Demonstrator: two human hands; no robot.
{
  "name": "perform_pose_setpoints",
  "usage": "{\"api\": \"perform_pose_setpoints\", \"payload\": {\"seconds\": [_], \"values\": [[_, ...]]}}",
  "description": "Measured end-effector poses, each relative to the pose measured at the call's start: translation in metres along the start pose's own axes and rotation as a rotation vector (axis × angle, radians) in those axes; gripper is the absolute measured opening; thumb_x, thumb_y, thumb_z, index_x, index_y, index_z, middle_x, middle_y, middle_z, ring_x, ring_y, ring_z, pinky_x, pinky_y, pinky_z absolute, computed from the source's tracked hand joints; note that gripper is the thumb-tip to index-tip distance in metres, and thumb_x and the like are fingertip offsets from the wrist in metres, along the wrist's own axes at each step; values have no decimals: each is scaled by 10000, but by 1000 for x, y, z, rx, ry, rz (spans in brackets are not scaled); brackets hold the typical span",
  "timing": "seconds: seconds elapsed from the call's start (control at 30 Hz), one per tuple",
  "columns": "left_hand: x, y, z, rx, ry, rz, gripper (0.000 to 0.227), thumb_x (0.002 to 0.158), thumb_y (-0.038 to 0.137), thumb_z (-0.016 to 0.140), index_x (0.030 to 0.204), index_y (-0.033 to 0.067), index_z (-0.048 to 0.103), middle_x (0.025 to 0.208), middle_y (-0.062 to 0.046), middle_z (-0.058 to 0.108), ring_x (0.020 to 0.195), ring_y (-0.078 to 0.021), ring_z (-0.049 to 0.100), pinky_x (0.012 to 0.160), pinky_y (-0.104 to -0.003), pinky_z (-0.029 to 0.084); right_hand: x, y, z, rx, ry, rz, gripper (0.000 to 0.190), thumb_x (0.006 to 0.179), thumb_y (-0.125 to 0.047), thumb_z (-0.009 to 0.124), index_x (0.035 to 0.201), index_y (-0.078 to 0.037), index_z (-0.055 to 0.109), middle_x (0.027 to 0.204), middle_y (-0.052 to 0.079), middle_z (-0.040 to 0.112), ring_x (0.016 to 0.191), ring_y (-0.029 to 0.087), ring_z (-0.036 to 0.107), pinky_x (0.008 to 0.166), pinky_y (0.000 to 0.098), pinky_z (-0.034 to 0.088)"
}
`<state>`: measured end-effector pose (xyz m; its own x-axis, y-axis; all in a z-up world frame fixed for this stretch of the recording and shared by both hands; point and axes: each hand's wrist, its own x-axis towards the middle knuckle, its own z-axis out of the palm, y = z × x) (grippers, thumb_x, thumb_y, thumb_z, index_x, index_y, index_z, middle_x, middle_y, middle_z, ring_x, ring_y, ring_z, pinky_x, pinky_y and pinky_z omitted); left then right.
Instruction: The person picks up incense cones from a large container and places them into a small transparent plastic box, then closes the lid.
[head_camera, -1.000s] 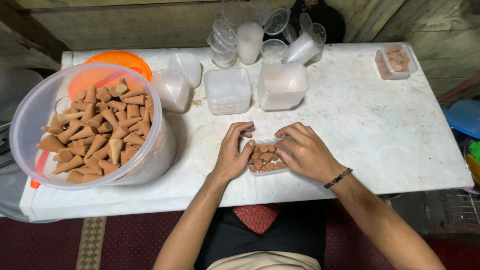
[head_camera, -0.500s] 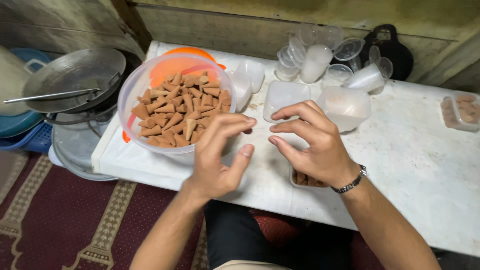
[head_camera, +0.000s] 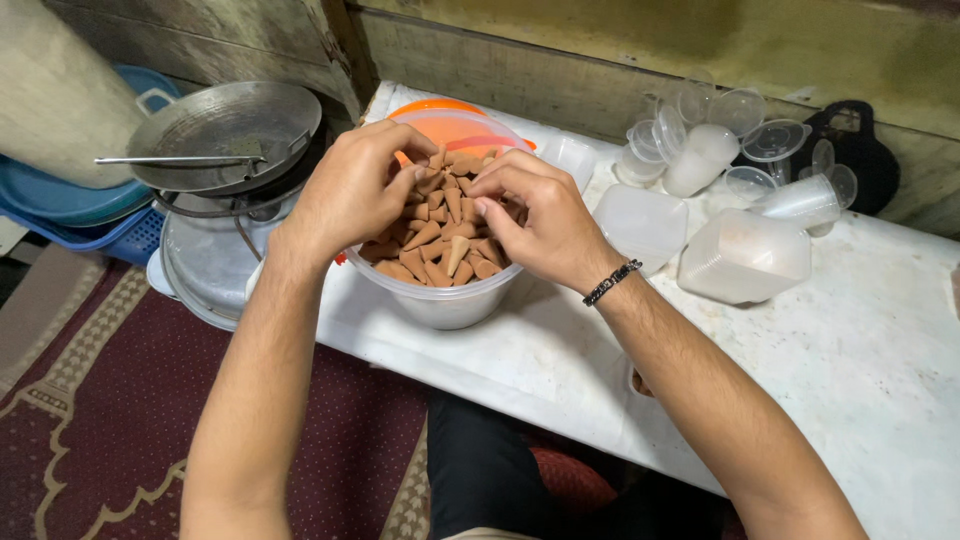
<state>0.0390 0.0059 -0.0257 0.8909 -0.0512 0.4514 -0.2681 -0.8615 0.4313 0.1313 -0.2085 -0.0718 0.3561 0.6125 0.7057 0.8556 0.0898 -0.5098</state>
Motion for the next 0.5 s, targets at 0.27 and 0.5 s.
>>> {"api": "perform_pose_setpoints", "payload": {"seconds": [0.27, 0.5], "values": [[18, -20, 23, 273, -282, -87, 99, 889, 181, 723, 978, 144, 747, 977, -103, 657, 884, -424, 691, 768, -530, 565, -5, 7, 5, -61, 22, 49, 192, 921, 20, 630, 1068, -66, 721, 960, 101, 692, 845, 294, 695, 730, 386, 568], [26, -27, 45, 467, -333, -79, 164, 854, 233, 734, 1005, 186, 780, 956, -65, 641, 845, -403, 719, 743, -518, 592, -5, 2, 4, -78, 16, 61, 179, 922, 26, 626, 1063, -49, 709, 949, 120, 690, 857, 319, 696, 746, 409, 566]]}}
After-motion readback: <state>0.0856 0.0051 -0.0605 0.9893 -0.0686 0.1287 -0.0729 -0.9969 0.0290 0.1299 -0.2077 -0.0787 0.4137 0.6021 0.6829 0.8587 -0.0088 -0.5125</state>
